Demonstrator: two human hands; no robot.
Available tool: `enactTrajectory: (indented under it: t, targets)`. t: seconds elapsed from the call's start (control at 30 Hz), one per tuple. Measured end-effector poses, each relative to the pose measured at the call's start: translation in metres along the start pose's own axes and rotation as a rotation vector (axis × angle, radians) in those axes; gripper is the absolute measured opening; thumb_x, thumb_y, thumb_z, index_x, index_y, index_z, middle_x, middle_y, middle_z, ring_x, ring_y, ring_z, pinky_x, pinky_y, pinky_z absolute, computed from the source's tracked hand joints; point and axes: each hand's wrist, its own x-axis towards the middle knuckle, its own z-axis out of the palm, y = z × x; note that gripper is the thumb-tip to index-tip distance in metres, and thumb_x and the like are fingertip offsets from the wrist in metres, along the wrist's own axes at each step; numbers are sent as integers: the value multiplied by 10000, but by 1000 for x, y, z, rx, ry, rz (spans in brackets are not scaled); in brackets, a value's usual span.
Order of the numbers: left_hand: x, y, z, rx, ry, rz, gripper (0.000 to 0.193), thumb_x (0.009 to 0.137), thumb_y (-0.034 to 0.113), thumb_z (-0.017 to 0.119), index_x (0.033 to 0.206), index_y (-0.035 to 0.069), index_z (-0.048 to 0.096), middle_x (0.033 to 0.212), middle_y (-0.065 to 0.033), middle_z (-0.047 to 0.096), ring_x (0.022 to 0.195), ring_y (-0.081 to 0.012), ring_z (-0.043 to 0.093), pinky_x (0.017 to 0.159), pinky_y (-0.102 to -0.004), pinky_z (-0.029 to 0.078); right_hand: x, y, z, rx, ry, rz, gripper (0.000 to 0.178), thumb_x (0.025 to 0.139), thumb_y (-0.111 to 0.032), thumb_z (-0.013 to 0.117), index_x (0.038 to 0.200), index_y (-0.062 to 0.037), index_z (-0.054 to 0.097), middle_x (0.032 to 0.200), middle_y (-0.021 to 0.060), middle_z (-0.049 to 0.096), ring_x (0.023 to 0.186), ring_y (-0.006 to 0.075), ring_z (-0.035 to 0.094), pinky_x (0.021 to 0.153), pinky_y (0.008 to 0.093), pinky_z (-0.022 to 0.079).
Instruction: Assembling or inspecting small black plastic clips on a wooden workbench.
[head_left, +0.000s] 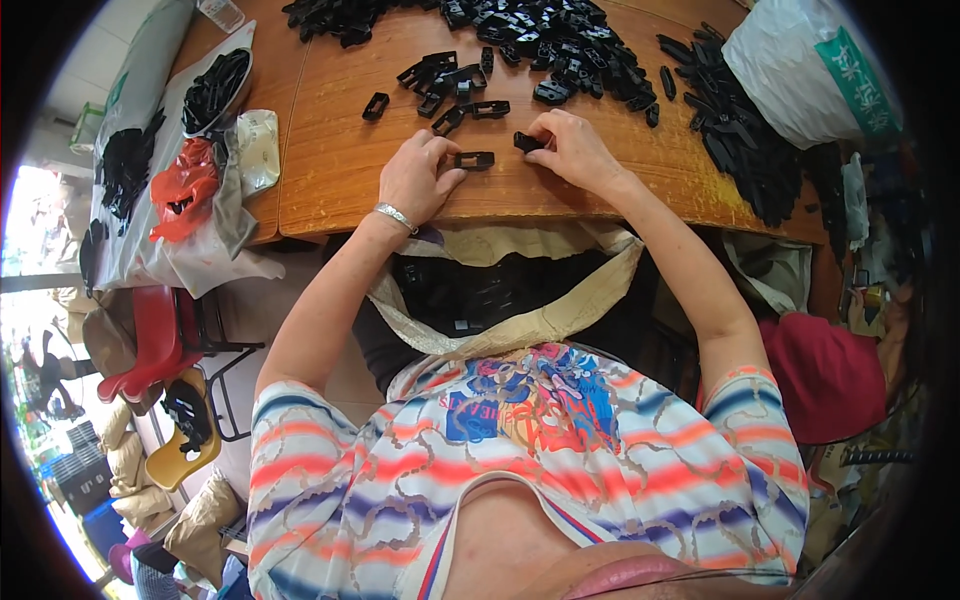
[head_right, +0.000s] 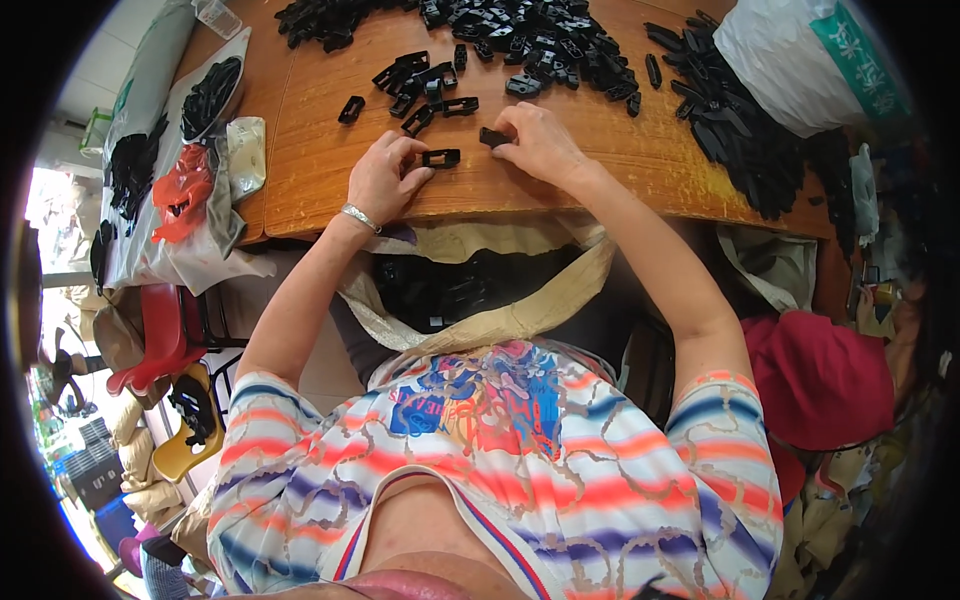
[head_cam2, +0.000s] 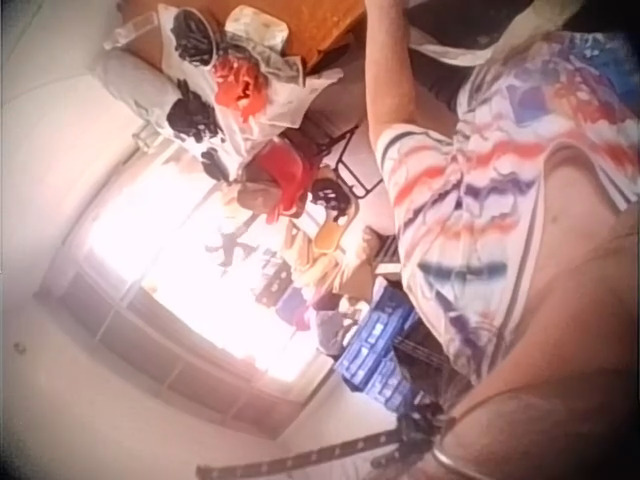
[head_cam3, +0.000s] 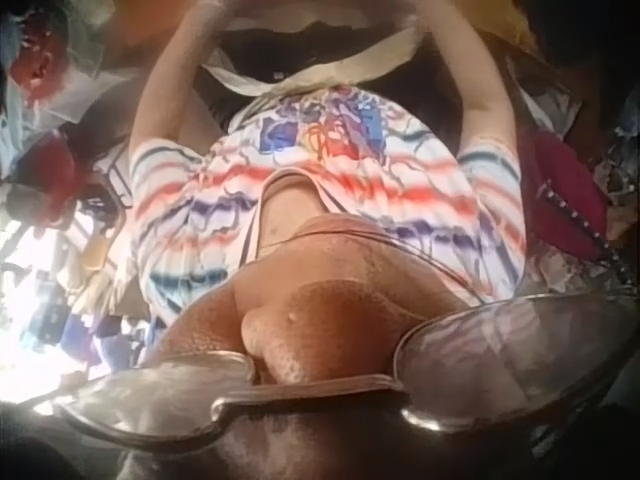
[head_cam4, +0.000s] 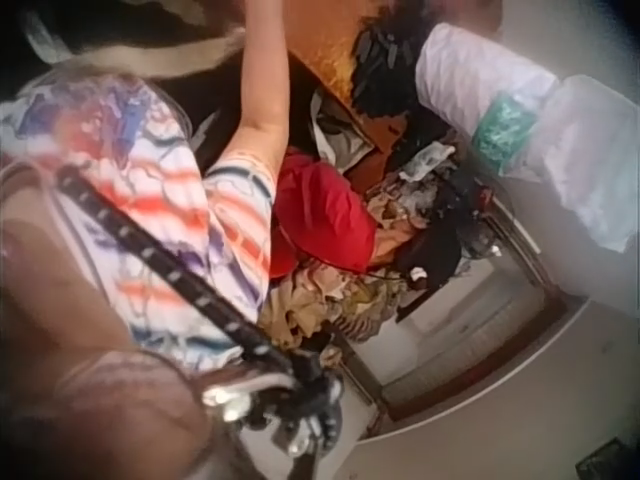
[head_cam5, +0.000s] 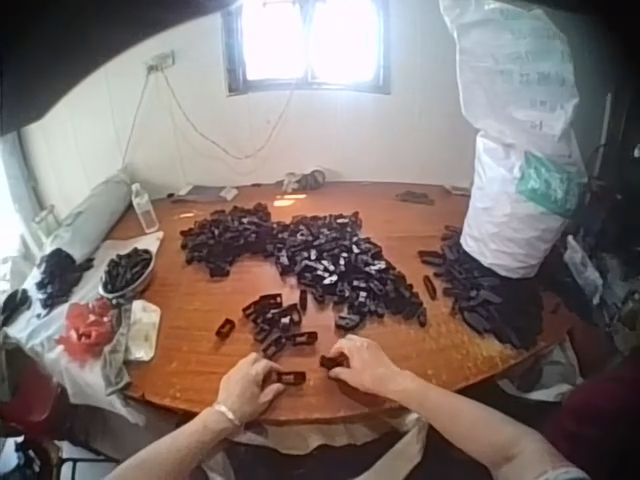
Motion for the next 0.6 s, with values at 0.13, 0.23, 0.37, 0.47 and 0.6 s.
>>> enactTrajectory:
  t: [0.13,0.23,0.37,0.47,0.6]
  targets:
    - [-3,-6,2,30,82,80,246,766,198,744,971,92,658,889,-57,572,787,-235,604,671,-346,490,2,-32,18,109,58,-178,219,725,-32,743,923,0,653,863,93,591,718,205,613,679,306,513]
    - [-2,-6,3,19,94,84,241,763,199,742,960,90,656,885,-59,572,807,-248,601,674,-355,489,7,-43,33,49,101,-251,221,721,-21,737,928,-7,659,855,103,579,716,223,610,670,312,511]
    - [-2,-4,7,8,89,68,236,767,201,738,957,90,655,884,-59,572,815,-253,600,675,-359,489,11,-35,43,3,87,-220,225,698,-33,757,903,-16,668,865,117,581,759,273,620,683,353,510]
    - [-2,-3,6,8,98,74,240,768,200,734,962,83,655,878,-62,570,796,-247,599,676,-348,491,14,-36,42,-26,27,-208,230,685,-53,774,889,-20,672,881,125,590,791,303,617,714,372,510]
    - [5,-6,-1,-183,-44,-77,234,794,287,707,905,84,669,882,-70,618,843,-261,621,720,-369,504,18,-38,41,-80,-16,-211,244,680,-78,789,887,-20,673,892,130,594,825,317,611,742,379,507]
